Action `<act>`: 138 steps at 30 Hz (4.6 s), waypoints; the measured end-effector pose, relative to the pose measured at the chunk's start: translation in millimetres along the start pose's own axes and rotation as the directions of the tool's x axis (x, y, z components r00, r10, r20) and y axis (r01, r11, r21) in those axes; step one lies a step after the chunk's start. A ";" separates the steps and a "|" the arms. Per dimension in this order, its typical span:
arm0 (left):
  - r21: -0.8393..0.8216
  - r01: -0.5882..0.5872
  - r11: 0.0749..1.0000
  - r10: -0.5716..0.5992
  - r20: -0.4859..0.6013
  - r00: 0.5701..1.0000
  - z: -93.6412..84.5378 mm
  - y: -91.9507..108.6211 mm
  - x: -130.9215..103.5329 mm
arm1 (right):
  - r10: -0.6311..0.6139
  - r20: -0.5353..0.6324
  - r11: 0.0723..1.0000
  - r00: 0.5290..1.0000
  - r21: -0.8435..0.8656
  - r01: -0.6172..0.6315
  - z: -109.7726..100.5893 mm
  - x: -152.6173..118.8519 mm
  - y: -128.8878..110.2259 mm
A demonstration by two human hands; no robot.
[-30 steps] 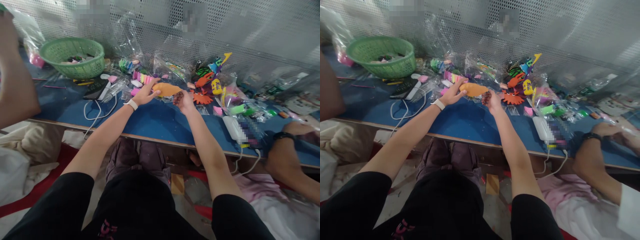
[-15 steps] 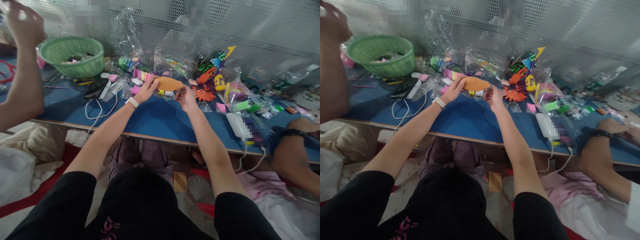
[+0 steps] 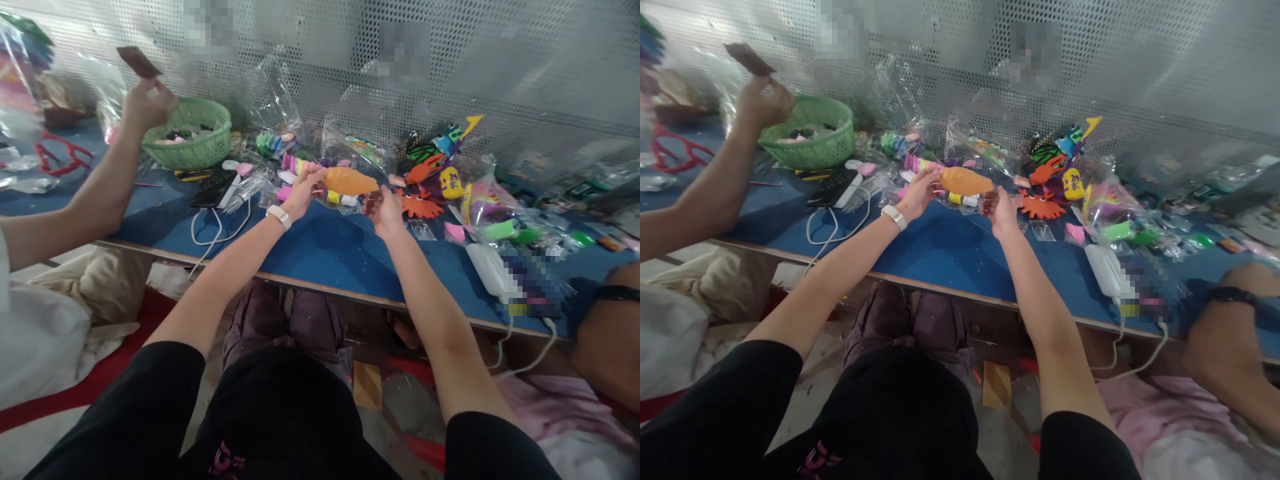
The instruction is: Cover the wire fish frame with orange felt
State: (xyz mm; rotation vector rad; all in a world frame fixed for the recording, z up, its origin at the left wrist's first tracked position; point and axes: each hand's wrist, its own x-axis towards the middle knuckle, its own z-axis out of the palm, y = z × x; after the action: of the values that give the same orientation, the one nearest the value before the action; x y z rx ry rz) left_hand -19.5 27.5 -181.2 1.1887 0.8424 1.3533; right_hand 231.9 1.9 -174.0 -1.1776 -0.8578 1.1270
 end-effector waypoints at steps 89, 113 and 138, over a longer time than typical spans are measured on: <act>-0.312 0.293 0.904 -0.331 -0.075 0.941 9.7 17.4 -8.2 | 0.045 0.077 0.999 0.996 -0.023 -0.043 -1.1 -8.1 6.9; -0.207 0.238 0.949 -0.264 -0.105 0.959 7.5 14.0 -7.6 | 0.083 0.029 0.996 0.996 0.020 -0.083 8.3 -13.1 0.1; -0.181 0.213 0.960 -0.239 -0.134 0.962 12.6 19.4 -16.3 | 0.063 0.040 0.996 0.997 0.056 -0.065 7.0 -14.0 -2.2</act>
State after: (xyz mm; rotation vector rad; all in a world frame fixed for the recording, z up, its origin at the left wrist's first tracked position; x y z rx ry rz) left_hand -14.1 6.8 -162.6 0.8399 0.9273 1.3095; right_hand 222.3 -9.9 -169.8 -1.1463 -0.8167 1.2219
